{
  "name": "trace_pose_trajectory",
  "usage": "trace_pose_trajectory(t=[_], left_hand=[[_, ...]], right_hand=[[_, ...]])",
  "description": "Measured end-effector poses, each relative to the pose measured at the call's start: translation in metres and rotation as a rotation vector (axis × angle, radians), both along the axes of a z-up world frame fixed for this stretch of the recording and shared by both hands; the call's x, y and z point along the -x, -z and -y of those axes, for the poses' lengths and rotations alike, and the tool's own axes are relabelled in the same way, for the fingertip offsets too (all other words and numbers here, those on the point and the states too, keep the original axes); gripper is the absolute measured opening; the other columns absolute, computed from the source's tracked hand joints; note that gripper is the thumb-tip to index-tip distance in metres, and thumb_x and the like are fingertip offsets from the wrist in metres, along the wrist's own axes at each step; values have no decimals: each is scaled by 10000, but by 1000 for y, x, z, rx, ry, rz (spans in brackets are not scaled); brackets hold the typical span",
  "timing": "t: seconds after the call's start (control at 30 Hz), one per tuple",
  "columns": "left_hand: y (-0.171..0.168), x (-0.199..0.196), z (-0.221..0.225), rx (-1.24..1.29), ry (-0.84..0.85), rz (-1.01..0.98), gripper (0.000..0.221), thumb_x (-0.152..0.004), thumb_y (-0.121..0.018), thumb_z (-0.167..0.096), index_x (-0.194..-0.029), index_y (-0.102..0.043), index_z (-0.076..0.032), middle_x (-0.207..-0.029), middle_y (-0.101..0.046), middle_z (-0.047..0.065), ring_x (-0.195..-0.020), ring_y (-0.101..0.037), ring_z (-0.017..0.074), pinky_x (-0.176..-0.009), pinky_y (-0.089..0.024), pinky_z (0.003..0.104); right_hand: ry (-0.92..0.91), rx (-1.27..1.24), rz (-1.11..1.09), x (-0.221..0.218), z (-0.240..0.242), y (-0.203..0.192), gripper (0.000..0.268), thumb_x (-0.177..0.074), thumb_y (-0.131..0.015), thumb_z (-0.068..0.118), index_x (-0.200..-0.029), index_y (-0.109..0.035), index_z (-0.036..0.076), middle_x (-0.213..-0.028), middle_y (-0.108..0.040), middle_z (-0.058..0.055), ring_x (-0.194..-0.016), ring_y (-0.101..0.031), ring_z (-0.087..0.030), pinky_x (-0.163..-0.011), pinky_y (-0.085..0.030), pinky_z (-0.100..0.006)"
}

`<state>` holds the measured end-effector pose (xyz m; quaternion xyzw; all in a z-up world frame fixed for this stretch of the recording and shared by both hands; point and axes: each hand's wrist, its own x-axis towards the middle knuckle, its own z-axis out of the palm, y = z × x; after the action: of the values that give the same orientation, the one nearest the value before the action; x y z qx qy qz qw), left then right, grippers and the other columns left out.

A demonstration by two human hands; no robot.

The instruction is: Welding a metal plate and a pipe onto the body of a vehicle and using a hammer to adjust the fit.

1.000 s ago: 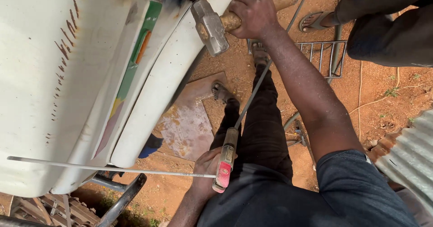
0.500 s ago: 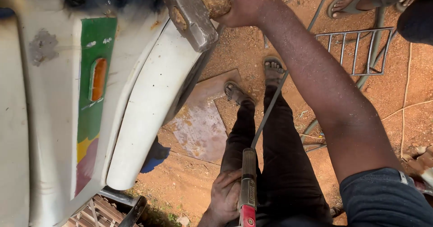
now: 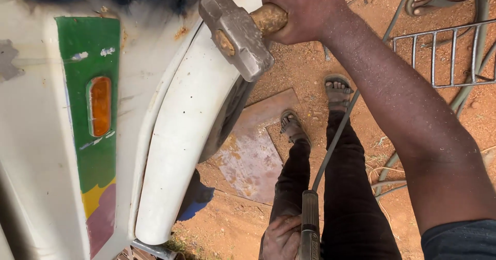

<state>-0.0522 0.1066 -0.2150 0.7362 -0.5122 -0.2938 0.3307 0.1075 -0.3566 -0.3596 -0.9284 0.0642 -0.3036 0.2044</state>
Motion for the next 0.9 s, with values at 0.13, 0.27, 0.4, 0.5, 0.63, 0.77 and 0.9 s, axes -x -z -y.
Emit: trace_pose_trajectory(t=[0.13, 0.27, 0.4, 0.5, 0.63, 0.77, 0.9], left_hand=[[16, 10, -15, 111, 16, 155, 242, -1061, -719, -126, -853, -668, -14, -927, -815, 118, -1050, -827, 255, -833, -668, 415], [12, 6, -8, 83, -8, 64, 192, -990, -715, -132, -847, -661, -15, -948, -803, 159, -1065, -807, 266, -824, -632, 413], [21, 22, -31, -45, -3, -25, 249, -1096, -665, -194, -905, -627, -39, -1114, -809, 204, -1153, -798, 271, -928, -638, 440], [-9, -6, 18, -62, 105, -145, 345, -1007, -589, -310, -1070, -664, 21, -1170, -752, 252, -1156, -738, 353, -903, -584, 497], [10, 18, -8, -131, 59, -43, 281, -1070, -640, -329, -988, -641, -60, -1089, -773, 143, -1174, -776, 319, -954, -605, 511], [-11, 4, 25, -65, 9, -107, 300, -1025, -616, -305, -1058, -654, -9, -1134, -789, 165, -1126, -765, 318, -884, -596, 480], [-2, 7, 13, -136, 46, 1, 180, -1006, -665, -203, -898, -582, -84, -1161, -810, 121, -1074, -774, 244, -874, -608, 393]], right_hand=[[-58, 64, 52, -15, -1, 0, 405, -768, -933, 408, -1024, -713, 185, -969, -709, 4, -976, -730, -190, -799, -589, -395], [49, -108, -185, -12, -4, 1, 483, -749, -925, 508, -1062, -764, 176, -909, -707, -39, -793, -705, -200, -666, -580, -415], [-57, 25, 142, -19, -5, -24, 383, -847, -954, 441, -1026, -733, 184, -970, -715, -19, -911, -727, -194, -741, -571, -416], [41, -112, -74, -24, -12, -32, 587, -681, -942, 566, -1068, -799, 148, -860, -738, -75, -728, -708, -219, -577, -575, -431], [78, -61, -56, 50, -16, -16, 374, -881, -902, 469, -982, -768, 135, -858, -743, -30, -727, -707, -143, -636, -575, -358], [272, -232, 50, 171, -56, -23, 225, -915, -887, 216, -920, -712, 74, -858, -747, -114, -747, -734, -214, -648, -570, -348], [690, -420, -137, 326, -133, 53, 162, -974, -821, 158, -1015, -706, 52, -1016, -764, -133, -943, -772, -269, -735, -623, -372]])
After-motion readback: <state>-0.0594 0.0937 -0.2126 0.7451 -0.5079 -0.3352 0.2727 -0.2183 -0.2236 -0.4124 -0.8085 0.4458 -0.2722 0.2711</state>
